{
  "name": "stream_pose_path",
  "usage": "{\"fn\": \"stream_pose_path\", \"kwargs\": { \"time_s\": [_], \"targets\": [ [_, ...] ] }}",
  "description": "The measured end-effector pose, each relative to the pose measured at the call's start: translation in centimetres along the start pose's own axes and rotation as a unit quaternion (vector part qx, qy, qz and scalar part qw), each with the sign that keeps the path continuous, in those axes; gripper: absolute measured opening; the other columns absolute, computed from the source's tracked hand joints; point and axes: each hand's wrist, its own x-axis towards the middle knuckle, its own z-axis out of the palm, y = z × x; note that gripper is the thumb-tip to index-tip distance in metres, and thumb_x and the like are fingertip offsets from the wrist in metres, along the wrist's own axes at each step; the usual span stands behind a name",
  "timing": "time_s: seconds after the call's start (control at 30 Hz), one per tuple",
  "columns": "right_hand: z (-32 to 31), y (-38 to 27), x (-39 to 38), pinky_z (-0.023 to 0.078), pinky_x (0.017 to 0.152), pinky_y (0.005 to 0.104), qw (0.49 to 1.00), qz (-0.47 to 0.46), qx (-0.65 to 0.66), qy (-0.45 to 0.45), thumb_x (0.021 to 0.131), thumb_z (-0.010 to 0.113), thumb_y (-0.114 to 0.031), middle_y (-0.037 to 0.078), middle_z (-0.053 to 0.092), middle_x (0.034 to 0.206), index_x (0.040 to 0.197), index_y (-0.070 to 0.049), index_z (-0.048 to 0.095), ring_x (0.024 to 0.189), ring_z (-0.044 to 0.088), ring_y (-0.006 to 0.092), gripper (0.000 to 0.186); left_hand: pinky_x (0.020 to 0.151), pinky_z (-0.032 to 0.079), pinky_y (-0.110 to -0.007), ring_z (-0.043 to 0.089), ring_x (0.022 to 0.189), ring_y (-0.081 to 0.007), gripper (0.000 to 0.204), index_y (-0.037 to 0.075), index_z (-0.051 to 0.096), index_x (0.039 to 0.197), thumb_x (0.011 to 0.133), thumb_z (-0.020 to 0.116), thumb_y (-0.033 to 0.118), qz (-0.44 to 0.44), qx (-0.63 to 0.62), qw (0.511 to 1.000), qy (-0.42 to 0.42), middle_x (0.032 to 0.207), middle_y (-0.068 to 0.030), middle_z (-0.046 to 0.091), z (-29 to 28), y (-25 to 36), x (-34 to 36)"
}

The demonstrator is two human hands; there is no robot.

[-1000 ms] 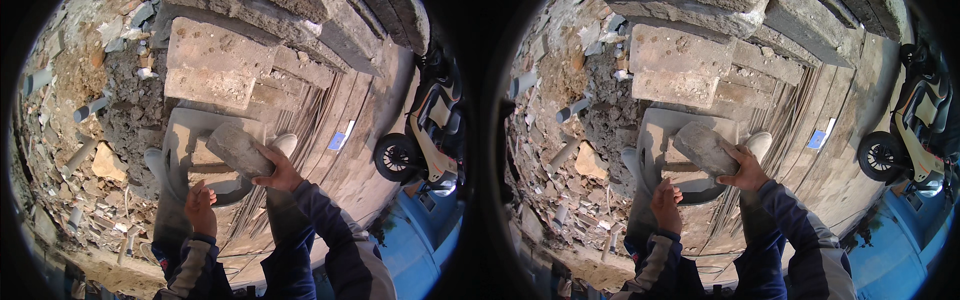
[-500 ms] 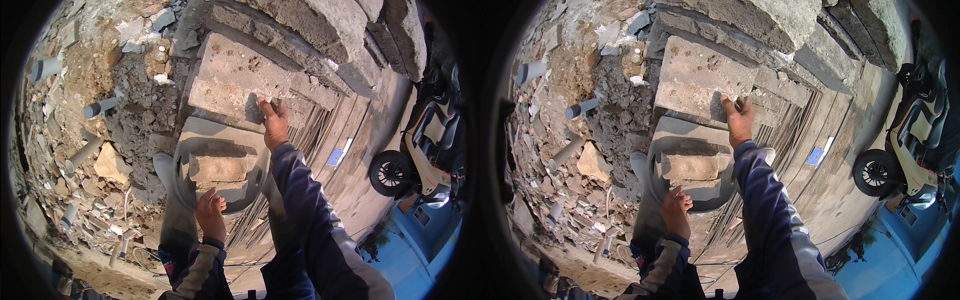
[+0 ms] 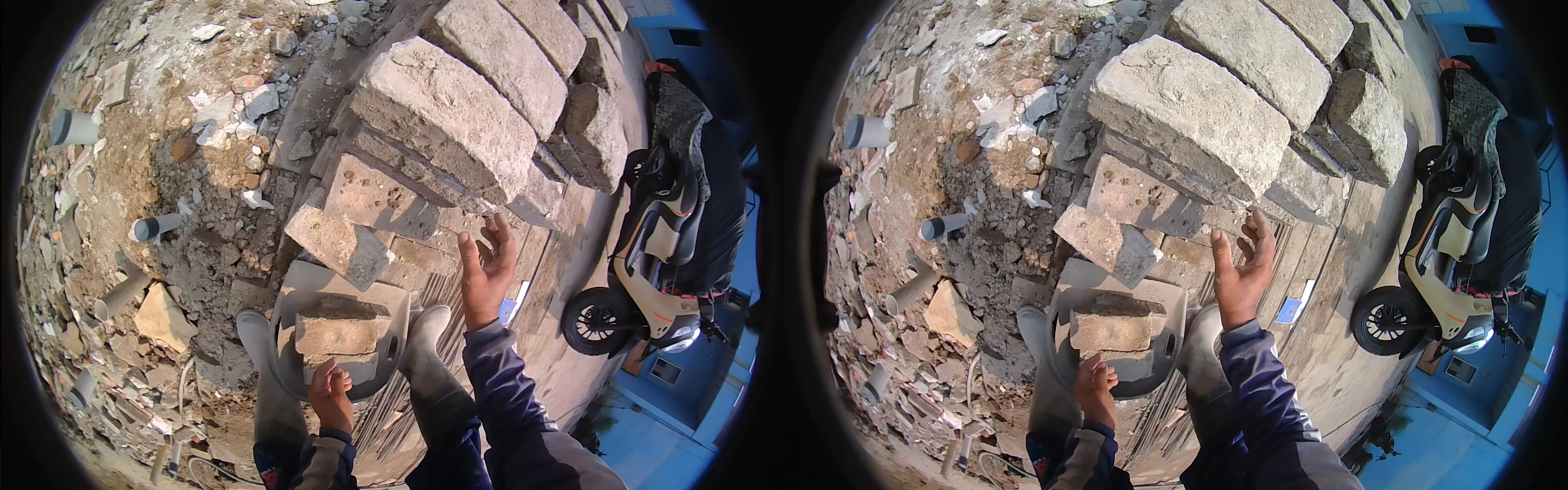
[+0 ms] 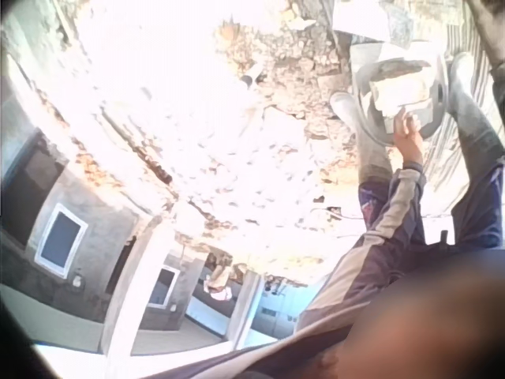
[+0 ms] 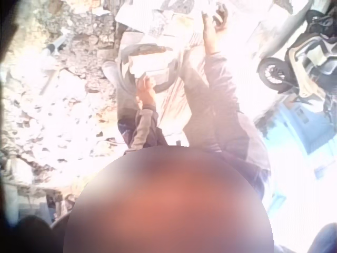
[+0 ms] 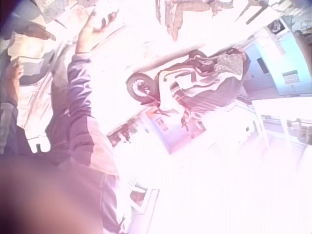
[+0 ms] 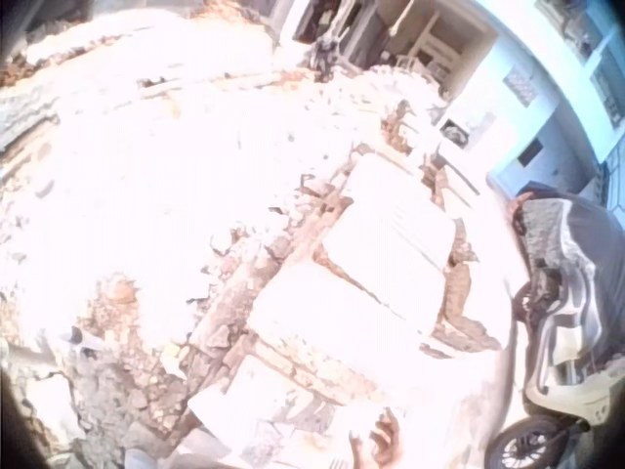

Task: The person carries a plastic basin filled with bricks from a pile near a scooter to a wall area and unloads them. The person repeats this process multiple times, walking back and forth between the two locations.

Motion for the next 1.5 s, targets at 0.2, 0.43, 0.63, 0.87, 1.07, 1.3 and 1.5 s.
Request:
{"fn": "stream_pose_path", "kwargs": {
  "time_s": [0.2, 0.43, 0.63, 0.87, 1.07, 1.3, 1.5],
  "targets": [
    [-0.2, -11.2, 7.0, 0.031, 0.114, 0.0508, 0.802, -0.467, -0.357, -0.106, 0.064, 0.091, -0.031, 0.02, 0.037, 0.148, 0.151, -0.01, 0.031, 0.139, 0.034, 0.0393, 0.108, 0.073, 0.051, -0.029, 0.06, 0.087, -0.0141, 0.027, 0.004, 0.06, 0.12, 0.096, 0.061, 0.016, -0.011, -0.03, 0.999, -0.011, 0.1, -0.0033, 0.059, 0.1, 0.4, -0.3],
    [3.0, -11.8, 9.5, 0.045, 0.104, 0.0453, 0.683, -0.583, -0.427, -0.105, 0.066, 0.087, -0.025, 0.018, 0.049, 0.141, 0.147, -0.011, 0.039, 0.126, 0.051, 0.0368, 0.095, 0.073, 0.053, -0.028, 0.062, 0.081, -0.0132, 0.025, 0.005, 0.063, 0.119, 0.097, 0.059, 0.016, -0.009, -0.052, 0.997, 0.054, 0.093, -0.006, 0.064, -1.4, 1.8, 0.4],
    [2.0, -14.3, 9.9, 0.051, 0.098, 0.0411, 0.752, -0.493, -0.405, -0.165, 0.072, 0.079, -0.019, 0.025, 0.06, 0.124, 0.143, -0.004, 0.043, 0.113, 0.063, 0.0354, 0.081, 0.071, 0.05, -0.026, 0.059, 0.078, -0.0103, 0.025, 0.005, 0.063, 0.119, 0.098, 0.057, 0.017, -0.044, -0.085, 0.991, 0.088, 0.091, -0.0041, 0.064, -1.6, 2.9, 0.3],
    [-4.9, -17.1, 12.6, 0.044, 0.1, 0.0327, 0.823, -0.196, -0.246, -0.472, 0.078, 0.078, -0.03, 0.015, 0.06, 0.125, 0.14, 0.005, 0.045, 0.113, 0.059, 0.0222, 0.079, 0.073, 0.05, -0.025, 0.06, 0.079, -0.01, 0.026, 0.006, 0.065, 0.118, 0.098, 0.06, 0.023, 0.035, -0.163, 0.975, 0.145, 0.09, -0.0014, 0.064, -3.9, 4.5, 1.2],
    [-7.5, -6.6, 1.0, 0.044, 0.101, 0.0327, 0.84, 0.04, -0.054, -0.539, 0.069, 0.083, -0.012, 0.014, 0.062, 0.12, 0.136, 0.008, 0.047, 0.11, 0.06, 0.0216, 0.079, 0.074, 0.05, -0.026, 0.06, 0.079, -0.0102, 0.025, 0.004, 0.064, 0.118, 0.099, 0.059, 0.02, 0.03, -0.149, 0.975, 0.163, 0.091, -0.0029, 0.064, -3.5, 4.3, 1.4],
    [-0.6, 9.6, -14.1, 0.043, 0.103, 0.0356, 0.736, 0.117, -0.062, -0.663, 0.076, 0.081, -0.024, 0.021, 0.06, 0.128, 0.139, 0.001, 0.047, 0.121, 0.057, 0.0307, 0.076, 0.071, 0.048, -0.024, 0.059, 0.078, -0.0099, 0.023, 0.002, 0.063, 0.116, 0.099, 0.058, 0.016, 0.056, -0.104, 0.976, 0.183, 0.09, -0.0029, 0.063, -3.3, 2.6, 1.7],
    [0.8, 12.1, -13.9, 0.049, 0.097, 0.0392, 0.909, 0.021, -0.091, -0.407, 0.081, 0.078, -0.025, 0.021, 0.061, 0.127, 0.137, -0.004, 0.051, 0.122, 0.057, 0.0342, 0.066, 0.07, 0.046, -0.023, 0.057, 0.078, -0.0087, 0.022, 0.003, 0.064, 0.114, 0.098, 0.058, 0.017, 0.027, -0.064, 0.986, 0.154, 0.089, -0.0025, 0.063, -2.0, 1.2, 1.0]
  ]
}}
